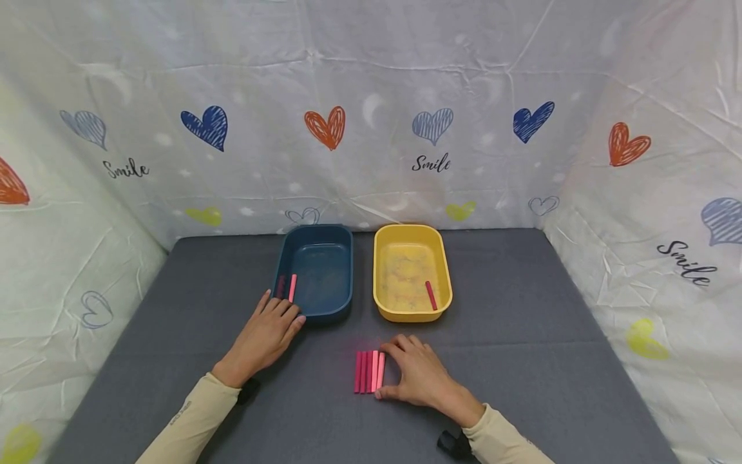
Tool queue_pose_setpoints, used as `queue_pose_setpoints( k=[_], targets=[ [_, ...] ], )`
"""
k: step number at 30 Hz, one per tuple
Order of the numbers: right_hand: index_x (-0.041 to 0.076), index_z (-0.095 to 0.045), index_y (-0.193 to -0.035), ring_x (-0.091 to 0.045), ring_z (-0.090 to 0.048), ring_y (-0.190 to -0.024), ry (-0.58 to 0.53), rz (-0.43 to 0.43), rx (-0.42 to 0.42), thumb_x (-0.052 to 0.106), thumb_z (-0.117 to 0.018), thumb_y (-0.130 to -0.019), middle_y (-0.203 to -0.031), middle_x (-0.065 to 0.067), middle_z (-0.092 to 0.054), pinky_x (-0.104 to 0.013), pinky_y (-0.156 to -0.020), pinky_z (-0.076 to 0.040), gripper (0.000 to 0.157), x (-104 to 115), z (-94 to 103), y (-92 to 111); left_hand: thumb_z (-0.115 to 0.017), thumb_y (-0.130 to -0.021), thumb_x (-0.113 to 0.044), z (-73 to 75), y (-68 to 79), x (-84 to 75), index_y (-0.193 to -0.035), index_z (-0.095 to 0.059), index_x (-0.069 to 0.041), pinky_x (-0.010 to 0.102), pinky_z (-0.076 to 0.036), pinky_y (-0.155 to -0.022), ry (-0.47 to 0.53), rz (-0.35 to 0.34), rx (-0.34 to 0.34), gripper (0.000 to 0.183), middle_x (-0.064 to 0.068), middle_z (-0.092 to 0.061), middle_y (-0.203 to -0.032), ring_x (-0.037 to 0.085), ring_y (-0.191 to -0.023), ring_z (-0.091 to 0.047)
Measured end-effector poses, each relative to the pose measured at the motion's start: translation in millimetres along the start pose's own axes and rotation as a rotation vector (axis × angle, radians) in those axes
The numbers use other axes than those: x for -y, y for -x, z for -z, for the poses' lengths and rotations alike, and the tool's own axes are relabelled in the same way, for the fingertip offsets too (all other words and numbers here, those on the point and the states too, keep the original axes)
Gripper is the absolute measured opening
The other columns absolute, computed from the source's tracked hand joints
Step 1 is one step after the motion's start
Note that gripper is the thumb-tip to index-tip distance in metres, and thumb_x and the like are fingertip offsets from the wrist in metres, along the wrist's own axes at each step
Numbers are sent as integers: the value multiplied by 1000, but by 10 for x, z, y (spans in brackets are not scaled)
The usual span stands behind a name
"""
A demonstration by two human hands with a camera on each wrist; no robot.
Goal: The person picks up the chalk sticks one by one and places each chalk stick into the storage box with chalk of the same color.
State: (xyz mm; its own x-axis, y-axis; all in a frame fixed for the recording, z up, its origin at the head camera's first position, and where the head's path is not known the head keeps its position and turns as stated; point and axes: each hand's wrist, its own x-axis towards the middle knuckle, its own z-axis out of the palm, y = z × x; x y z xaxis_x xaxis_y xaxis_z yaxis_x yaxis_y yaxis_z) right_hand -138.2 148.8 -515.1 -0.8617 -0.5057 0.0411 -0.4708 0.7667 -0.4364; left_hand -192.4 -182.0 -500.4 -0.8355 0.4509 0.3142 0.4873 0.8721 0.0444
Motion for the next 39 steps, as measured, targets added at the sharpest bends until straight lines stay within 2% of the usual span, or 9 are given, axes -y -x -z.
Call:
queue_pose_setpoints(
  k=[7, 13, 27, 39],
  targets=[
    [20, -57, -135, -20, -50, -113, 40, -23, 57, 59, -83, -67, -122, 1, -56, -49, -94, -45, 83, 9, -13, 6, -46, -104, -36, 5, -7, 9, -109, -64, -11, 60, -28, -116, -25, -17, 10, 30, 9, -63, -105, 29, -105, -56],
    [20, -56, -135, -20, -48, -114, 71, -45, 86, 60, -82, -68, -123, 1, -54, -48, -94, -45, 82, 55, -19, 12, -51, -102, -37, -6, 10, 22, -108, -64, -11, 61, -27, -116, -38, -38, 8, 30, 9, -62, -102, 30, -104, -57],
    [20, -57, -131, -20, -49, -116, 96, -44, 101, 60, -81, -68, -124, 2, -54, -49, -95, -45, 78, 51, -53, -3, -52, -101, -38, -19, 54, 22, -107, -64, -12, 60, -29, -116, 1, -15, -6, 29, 8, -64, -103, 28, -103, -57],
    [20, -57, -132, -20, -49, -115, 79, -43, 105, 56, -82, -69, -124, 2, -55, -50, -96, -45, 76, 33, -12, -32, -53, -101, -36, -31, 20, 38, -101, -62, -13, 60, -29, -115, 8, -20, -30, 25, 7, -62, -98, 27, -100, -57]
  ],
)
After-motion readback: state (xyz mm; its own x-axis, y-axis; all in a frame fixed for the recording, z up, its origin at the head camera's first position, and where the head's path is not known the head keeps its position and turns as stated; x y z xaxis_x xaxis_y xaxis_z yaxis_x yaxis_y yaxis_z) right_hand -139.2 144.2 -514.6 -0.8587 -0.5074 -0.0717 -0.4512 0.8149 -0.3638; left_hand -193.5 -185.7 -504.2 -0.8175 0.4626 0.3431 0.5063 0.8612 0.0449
